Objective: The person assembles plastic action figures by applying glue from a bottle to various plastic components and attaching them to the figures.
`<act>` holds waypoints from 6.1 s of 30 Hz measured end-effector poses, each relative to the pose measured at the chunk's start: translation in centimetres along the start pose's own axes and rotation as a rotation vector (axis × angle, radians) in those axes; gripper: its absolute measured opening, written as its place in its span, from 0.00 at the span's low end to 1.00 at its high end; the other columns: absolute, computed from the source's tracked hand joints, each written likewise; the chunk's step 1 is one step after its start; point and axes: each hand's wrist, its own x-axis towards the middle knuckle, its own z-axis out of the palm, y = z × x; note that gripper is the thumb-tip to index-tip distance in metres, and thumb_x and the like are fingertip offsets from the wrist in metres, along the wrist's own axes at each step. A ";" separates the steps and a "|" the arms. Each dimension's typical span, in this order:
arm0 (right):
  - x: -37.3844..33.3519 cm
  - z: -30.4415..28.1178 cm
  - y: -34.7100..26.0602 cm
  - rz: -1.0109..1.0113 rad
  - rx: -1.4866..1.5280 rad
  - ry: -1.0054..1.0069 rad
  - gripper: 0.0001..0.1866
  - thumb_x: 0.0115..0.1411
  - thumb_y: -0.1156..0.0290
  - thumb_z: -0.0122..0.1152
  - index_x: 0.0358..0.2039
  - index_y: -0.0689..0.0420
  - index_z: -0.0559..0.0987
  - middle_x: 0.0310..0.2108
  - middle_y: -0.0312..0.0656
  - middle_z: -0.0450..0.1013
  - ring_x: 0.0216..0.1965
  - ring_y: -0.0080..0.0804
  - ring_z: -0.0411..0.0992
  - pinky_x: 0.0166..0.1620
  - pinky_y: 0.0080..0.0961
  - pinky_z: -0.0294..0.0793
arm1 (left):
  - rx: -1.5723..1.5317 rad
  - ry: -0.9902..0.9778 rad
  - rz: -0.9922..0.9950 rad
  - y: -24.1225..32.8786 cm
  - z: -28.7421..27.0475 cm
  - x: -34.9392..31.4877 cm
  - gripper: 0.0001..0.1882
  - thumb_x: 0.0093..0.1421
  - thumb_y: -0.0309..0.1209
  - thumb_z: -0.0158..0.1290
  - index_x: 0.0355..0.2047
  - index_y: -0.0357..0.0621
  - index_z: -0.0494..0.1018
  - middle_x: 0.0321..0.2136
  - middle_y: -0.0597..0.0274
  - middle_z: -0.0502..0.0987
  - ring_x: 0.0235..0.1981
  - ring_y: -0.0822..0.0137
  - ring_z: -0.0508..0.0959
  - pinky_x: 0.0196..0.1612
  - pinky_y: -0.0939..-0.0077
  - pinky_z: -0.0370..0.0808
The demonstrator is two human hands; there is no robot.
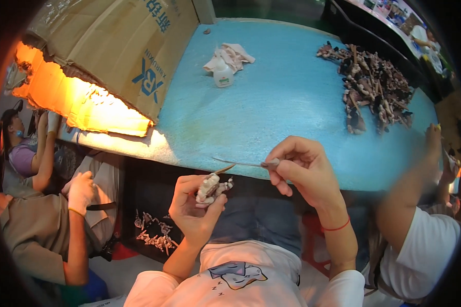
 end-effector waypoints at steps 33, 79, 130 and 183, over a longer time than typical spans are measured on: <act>-0.7 5.1 2.0 0.108 0.033 0.076 0.15 0.49 0.82 0.59 0.38 0.65 0.68 0.30 0.42 0.70 0.30 0.28 0.72 0.24 0.18 0.75 | 0.525 0.063 0.615 -0.7 -0.6 0.5 0.21 0.41 0.25 0.63 0.37 0.35 0.70 0.35 0.50 0.70 0.32 0.64 0.75 0.33 0.79 0.76; -1.1 8.0 6.0 -0.273 0.005 0.290 0.18 0.47 0.89 0.51 0.36 0.61 0.60 0.28 0.42 0.63 0.29 0.23 0.67 0.30 0.19 0.73 | -0.156 -0.086 0.040 2.2 -0.3 0.1 0.26 0.44 0.15 0.51 0.47 0.28 0.63 0.50 0.39 0.58 0.48 0.56 0.68 0.46 0.71 0.72; -2.7 4.4 0.0 -0.086 -0.726 -0.014 0.24 0.36 0.83 0.57 0.40 0.63 0.73 0.54 0.55 0.55 0.50 0.36 0.64 0.48 0.27 0.69 | 0.193 -0.452 0.160 4.3 0.5 1.6 0.23 0.38 0.18 0.55 0.39 0.33 0.68 0.44 0.43 0.66 0.36 0.60 0.75 0.31 0.77 0.77; -4.3 1.6 -0.6 -0.064 -0.508 -0.058 0.20 0.41 0.82 0.58 0.39 0.62 0.72 0.46 0.44 0.66 0.44 0.32 0.69 0.44 0.29 0.75 | 0.364 -0.653 0.181 5.8 3.5 2.5 0.22 0.37 0.20 0.55 0.37 0.33 0.69 0.44 0.44 0.67 0.35 0.62 0.75 0.27 0.79 0.77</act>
